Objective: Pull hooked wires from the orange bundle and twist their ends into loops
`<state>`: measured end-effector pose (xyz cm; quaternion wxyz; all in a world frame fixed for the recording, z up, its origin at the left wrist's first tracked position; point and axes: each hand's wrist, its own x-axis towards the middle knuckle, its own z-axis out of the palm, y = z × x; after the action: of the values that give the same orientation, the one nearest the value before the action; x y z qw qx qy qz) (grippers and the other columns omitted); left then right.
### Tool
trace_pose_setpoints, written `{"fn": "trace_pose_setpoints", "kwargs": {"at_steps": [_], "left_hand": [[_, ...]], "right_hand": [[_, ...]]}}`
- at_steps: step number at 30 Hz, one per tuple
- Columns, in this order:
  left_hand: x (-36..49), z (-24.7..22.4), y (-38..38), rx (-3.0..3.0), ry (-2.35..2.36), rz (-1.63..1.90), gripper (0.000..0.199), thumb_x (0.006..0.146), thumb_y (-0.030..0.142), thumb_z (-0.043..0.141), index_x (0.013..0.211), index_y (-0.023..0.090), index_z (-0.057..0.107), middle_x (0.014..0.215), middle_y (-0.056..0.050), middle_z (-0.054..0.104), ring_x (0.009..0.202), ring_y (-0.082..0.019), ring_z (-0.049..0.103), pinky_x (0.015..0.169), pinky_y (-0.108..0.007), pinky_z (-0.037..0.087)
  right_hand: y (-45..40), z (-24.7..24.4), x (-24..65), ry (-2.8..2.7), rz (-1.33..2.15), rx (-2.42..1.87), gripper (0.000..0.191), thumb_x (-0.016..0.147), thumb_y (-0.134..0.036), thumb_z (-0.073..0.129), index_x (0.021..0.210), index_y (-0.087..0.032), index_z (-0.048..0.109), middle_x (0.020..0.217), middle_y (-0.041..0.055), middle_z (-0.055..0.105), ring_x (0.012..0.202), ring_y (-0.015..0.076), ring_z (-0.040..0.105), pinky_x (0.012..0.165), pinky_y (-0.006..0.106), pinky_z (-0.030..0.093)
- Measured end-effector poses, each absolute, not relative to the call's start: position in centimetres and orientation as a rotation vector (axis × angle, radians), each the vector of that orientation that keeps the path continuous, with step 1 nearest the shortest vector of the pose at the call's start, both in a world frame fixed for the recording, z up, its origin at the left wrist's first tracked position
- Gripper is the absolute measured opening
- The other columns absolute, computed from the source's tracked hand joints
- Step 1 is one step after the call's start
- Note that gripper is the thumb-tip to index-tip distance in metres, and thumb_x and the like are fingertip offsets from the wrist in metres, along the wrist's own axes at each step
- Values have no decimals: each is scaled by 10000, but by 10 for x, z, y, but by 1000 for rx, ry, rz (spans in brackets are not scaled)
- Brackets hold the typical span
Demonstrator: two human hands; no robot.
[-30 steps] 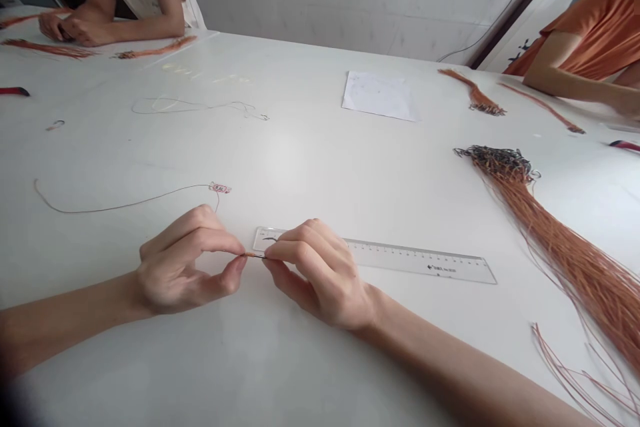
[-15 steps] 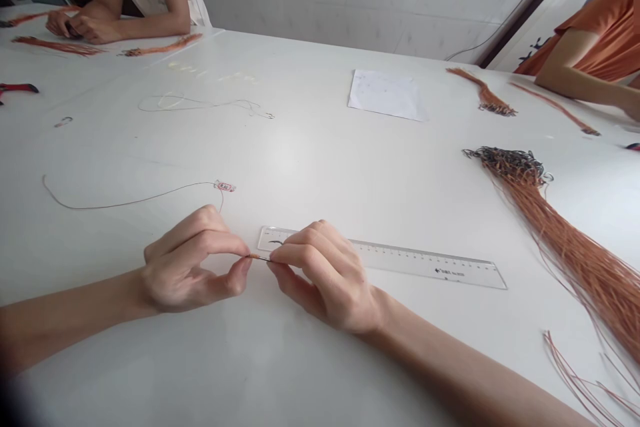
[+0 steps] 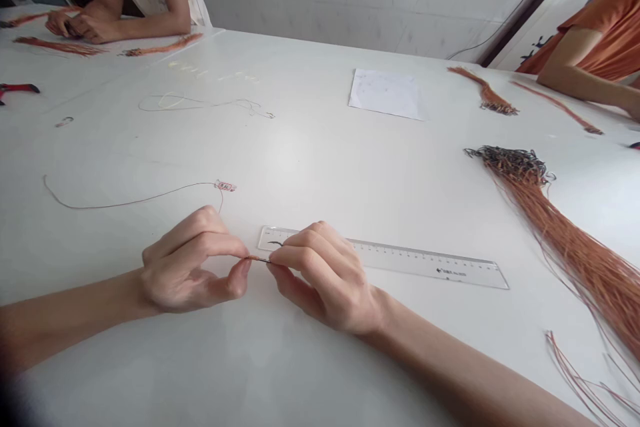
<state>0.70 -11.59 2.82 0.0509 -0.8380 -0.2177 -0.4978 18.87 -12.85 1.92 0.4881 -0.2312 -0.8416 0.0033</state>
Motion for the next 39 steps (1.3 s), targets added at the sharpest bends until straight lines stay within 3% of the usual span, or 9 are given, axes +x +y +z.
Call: {"fn": "trace_pose_setpoints", "kwargs": {"at_steps": [39], "left_hand": [[7, 27, -115, -2567, -614, -1513, 128, 761, 64, 529, 685, 165, 517, 536, 27, 452, 488, -83, 370, 415, -224, 318]], "right_hand": [[-129, 20, 187, -2034, 19, -561, 214, 744, 39, 565, 841, -147, 525, 629, 12, 552, 571, 111, 482, 451, 257, 410]]}}
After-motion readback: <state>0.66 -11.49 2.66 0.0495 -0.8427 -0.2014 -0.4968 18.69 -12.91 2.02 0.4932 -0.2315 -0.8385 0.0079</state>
